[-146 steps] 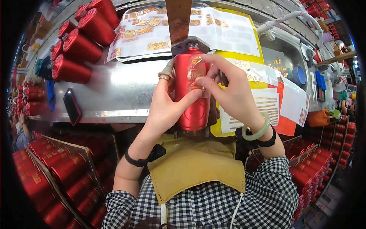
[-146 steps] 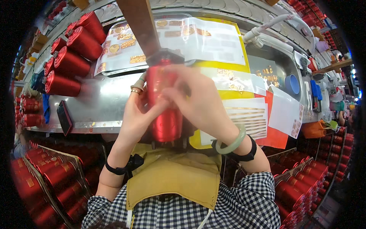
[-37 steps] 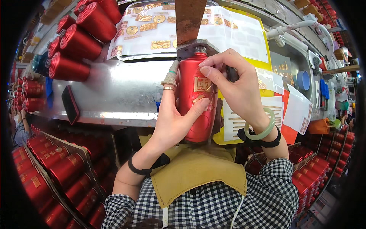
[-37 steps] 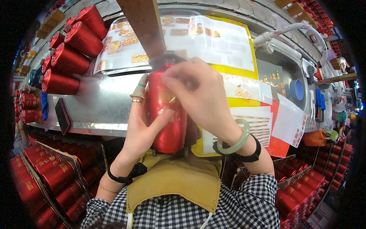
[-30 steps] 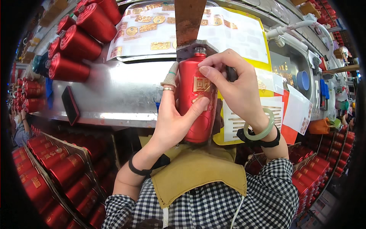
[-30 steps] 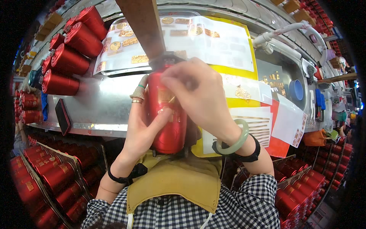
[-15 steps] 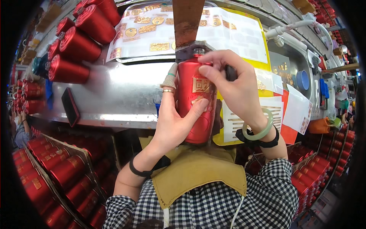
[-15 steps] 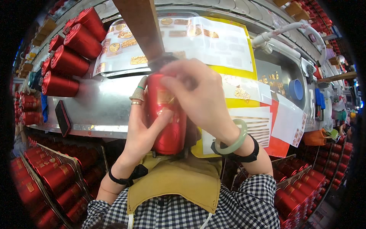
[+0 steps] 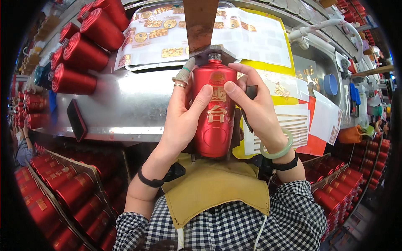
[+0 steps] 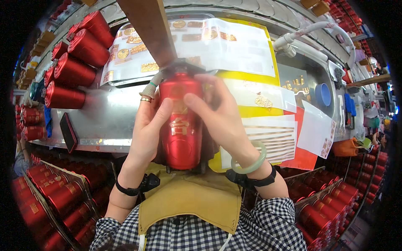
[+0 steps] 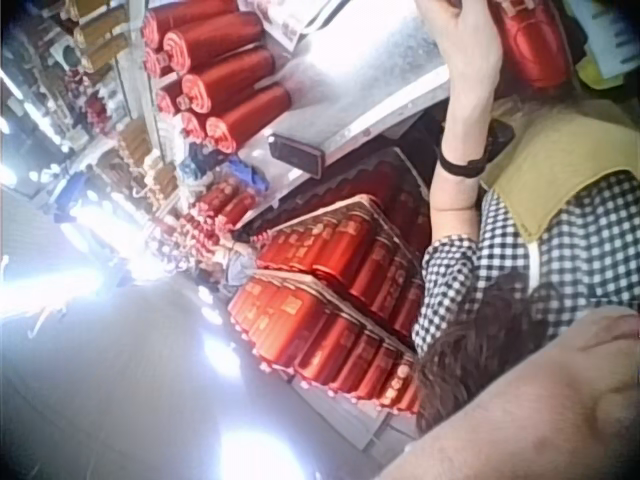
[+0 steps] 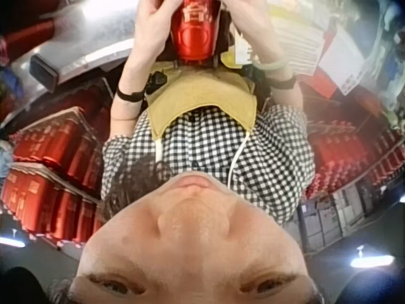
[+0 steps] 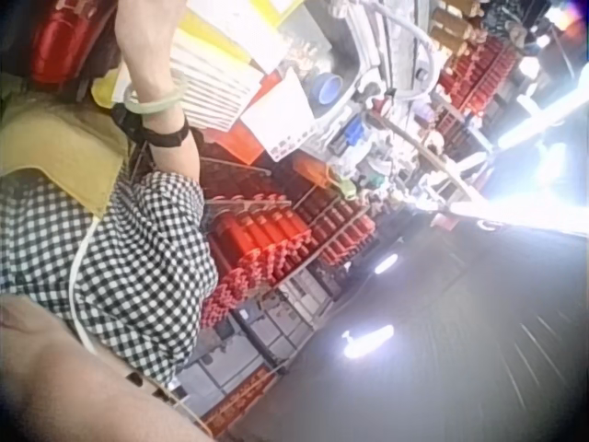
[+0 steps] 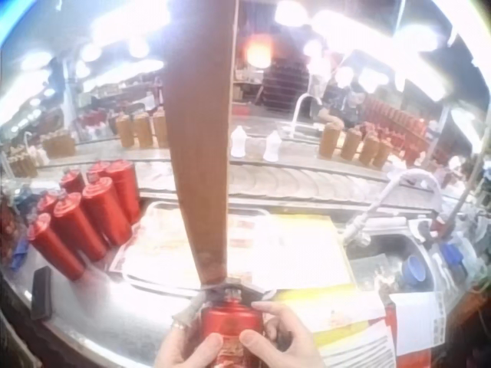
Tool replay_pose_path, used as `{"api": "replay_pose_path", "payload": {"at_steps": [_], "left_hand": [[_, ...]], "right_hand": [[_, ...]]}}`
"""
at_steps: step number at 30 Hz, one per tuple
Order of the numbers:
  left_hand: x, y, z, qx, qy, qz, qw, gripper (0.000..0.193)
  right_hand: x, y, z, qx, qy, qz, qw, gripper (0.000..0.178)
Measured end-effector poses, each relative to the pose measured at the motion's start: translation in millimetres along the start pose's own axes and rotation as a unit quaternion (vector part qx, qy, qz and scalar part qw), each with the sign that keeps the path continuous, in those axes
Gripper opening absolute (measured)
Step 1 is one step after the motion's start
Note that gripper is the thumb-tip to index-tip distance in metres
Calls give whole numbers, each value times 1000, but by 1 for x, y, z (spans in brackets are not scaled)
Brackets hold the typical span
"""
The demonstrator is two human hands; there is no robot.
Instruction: The person picks up a red bottle, applies gold labels to it, and smooths them with a scraper. They then apply a gold band around the bottle's base, smooth it, and place the finished bottle onto a tray before picking up a new bottle.
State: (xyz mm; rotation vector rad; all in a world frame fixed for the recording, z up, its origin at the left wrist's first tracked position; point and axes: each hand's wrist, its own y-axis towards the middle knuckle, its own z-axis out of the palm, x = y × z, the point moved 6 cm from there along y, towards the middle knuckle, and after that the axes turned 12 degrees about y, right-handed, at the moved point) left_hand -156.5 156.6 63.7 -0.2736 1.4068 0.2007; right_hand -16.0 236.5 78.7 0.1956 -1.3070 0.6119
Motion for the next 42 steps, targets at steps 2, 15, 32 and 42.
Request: {"api": "replay_pose_path", "payload": {"at_steps": [2,15,32,42], "left_hand": [[1,1,1,-3,0,-2,1000,68],[4,14,51,-46,-38,-48,997,56],[-11,6,24,-39,-17,-62,997,57],[9,-14,13,3,-77,-105,992,59]], "right_hand": [[0,1,-2,-6,2,6,1000,48],[7,-3,-58,45,16,67,997,83],[-4,-9,-34,59,80,47,994,78],[-22,-25,-41,17,97,96,991,55]]}}
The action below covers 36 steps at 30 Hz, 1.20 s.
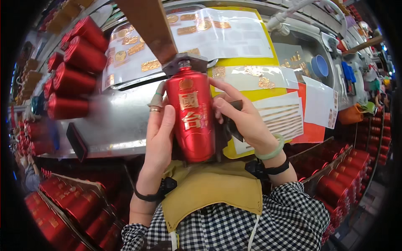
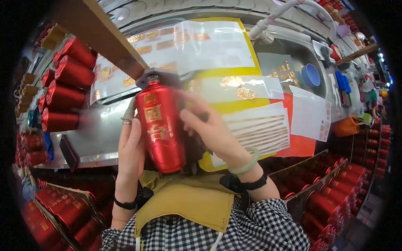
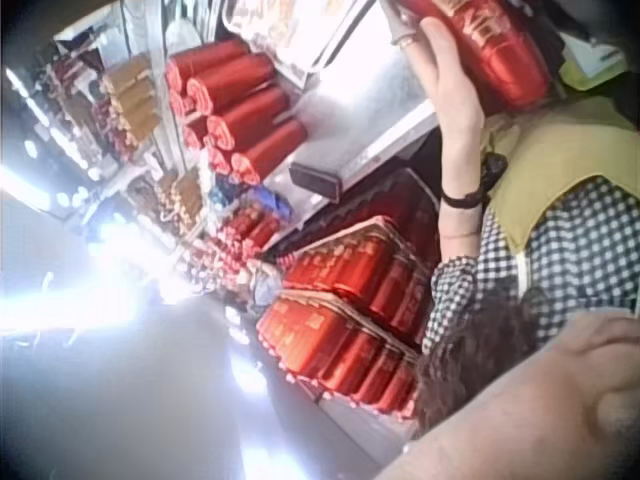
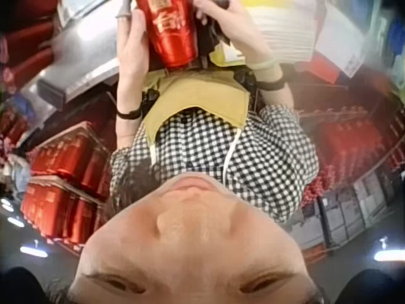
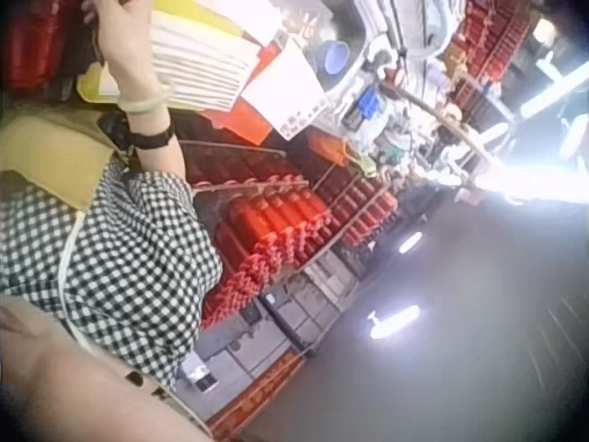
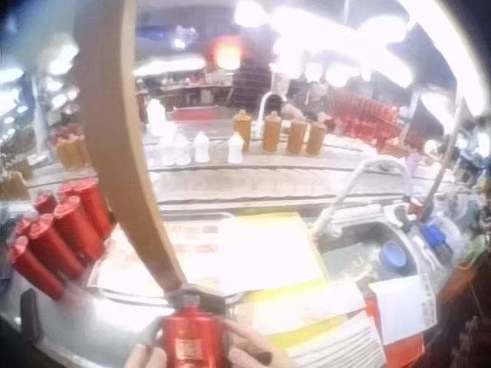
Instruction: The person picks up a red bottle, applies gold labels to it, and smooths them with a scraper. They then apply a gold band around the bottle's base, smooth it, and place the finished bottle onto a tray before picking up a new bottle.
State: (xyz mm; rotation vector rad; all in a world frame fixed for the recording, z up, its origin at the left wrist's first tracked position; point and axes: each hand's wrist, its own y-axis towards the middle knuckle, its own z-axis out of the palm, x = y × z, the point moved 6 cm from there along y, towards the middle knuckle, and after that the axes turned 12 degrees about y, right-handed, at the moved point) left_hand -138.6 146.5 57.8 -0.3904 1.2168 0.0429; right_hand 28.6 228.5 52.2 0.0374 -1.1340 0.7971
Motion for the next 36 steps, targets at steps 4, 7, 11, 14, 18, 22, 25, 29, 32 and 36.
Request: {"api": "replay_pose_path", "payload": {"at_steps": [4,7,11,14,18,22,25,29,32,36], "left_hand": [[6,-2,-6,13,30,17,999,64],[2,-3,-3,20,19,15,1000,72],[-4,-2,-1,29,56,25,998,88],[-4,-2,-2,39,55,28,997,89],[-2,-2,-2,37,40,22,998,91],[-4,-4,-3,46,47,54,996,89],[-1,0,-5,22,-164,-49,985,86],[4,1,-6,45,2,23,999,85],[4,-1,-5,47,4,34,998,86],[3,-1,-6,36,-38,18,998,88]], "right_hand": [[-2,0,7,-2,-11,-7,1000,56],[0,-1,11,-9,-30,-4,1000,63],[-3,-1,15,-6,-87,-63,994,73],[-1,0,15,-7,-46,-12,999,80],[-2,-1,14,3,-43,-20,999,80],[0,0,14,1,-59,-13,998,81],[-2,0,12,-10,-28,19,999,84],[-2,-2,16,-9,-87,-23,996,82],[0,-1,10,11,-34,-21,999,80],[2,1,5,32,-18,9,999,70]]}}
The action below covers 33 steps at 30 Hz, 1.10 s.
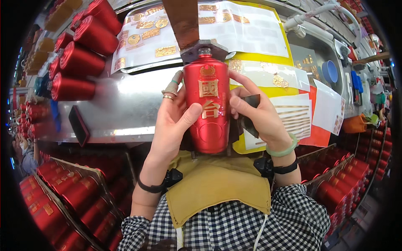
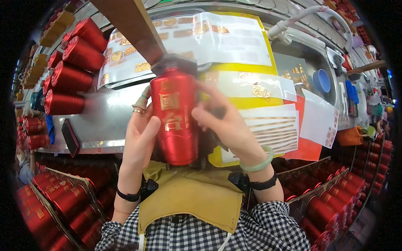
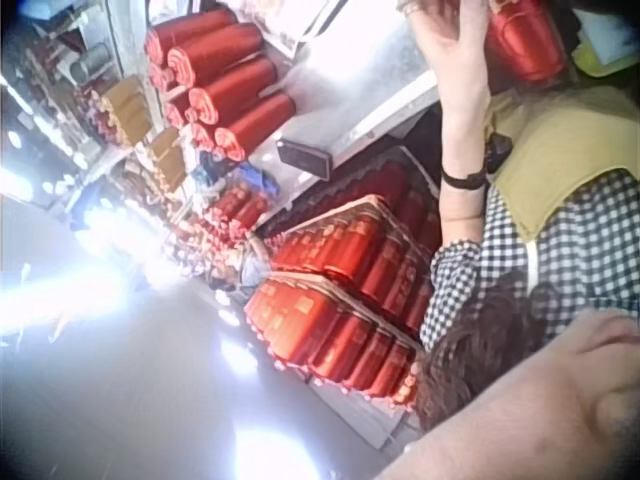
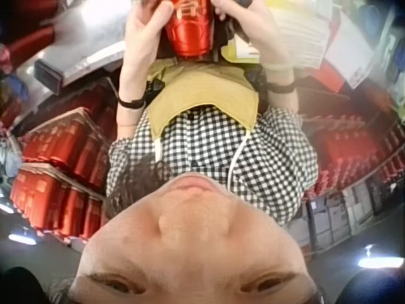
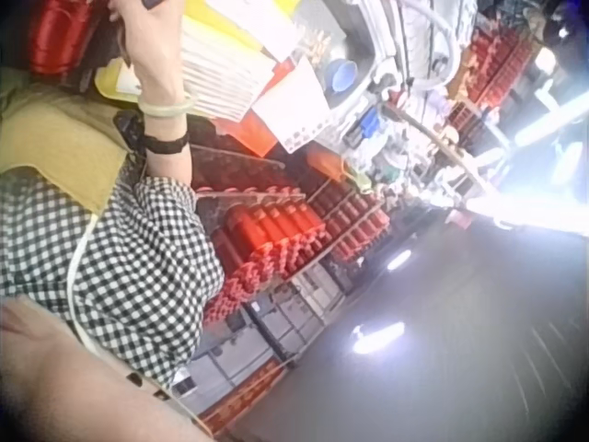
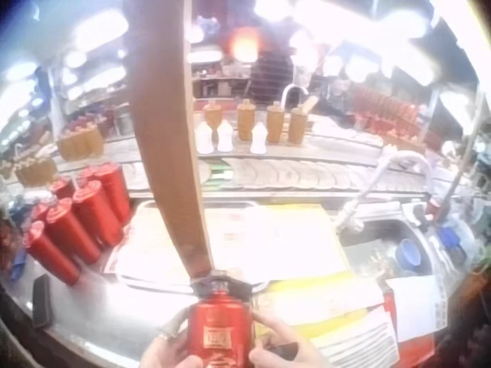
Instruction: The person picks up a red bottle, applies gold labels to it, and smooths them with a scraper. They then apply a gold band around the bottle's base, smooth it, and place the finished bottle onto a tray before picking up a new bottle.
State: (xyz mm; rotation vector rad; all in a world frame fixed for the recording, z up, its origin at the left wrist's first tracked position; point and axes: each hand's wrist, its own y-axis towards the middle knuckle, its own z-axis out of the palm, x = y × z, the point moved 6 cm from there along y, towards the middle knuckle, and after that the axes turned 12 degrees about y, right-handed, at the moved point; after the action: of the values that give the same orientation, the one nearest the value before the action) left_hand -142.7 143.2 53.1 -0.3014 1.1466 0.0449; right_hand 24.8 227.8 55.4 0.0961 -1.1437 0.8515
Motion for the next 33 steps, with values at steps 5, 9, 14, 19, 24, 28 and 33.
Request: {"api": "replay_pose_path", "payload": {"at_steps": [5,9,14,19,24,28,33], "left_hand": [[-2,0,4,9,70,-3,998,91],[-5,-1,6,7,64,7,998,93],[-8,0,8,10,78,13,997,93],[-5,0,6,18,87,14,996,91],[-8,2,7,-7,66,16,998,85],[-17,11,8,-47,81,42,995,80],[-14,20,13,-37,120,35,992,84]], "right_hand": [[-2,0,2,-45,-24,2,999,62],[-1,0,3,-44,-59,-20,997,62],[18,1,-6,-40,-129,-57,989,57],[71,-2,0,-48,-180,-214,959,42],[112,-4,25,17,-363,-347,865,28],[95,8,28,-12,-259,-258,931,32],[90,18,27,-44,-298,-296,906,37]]}}
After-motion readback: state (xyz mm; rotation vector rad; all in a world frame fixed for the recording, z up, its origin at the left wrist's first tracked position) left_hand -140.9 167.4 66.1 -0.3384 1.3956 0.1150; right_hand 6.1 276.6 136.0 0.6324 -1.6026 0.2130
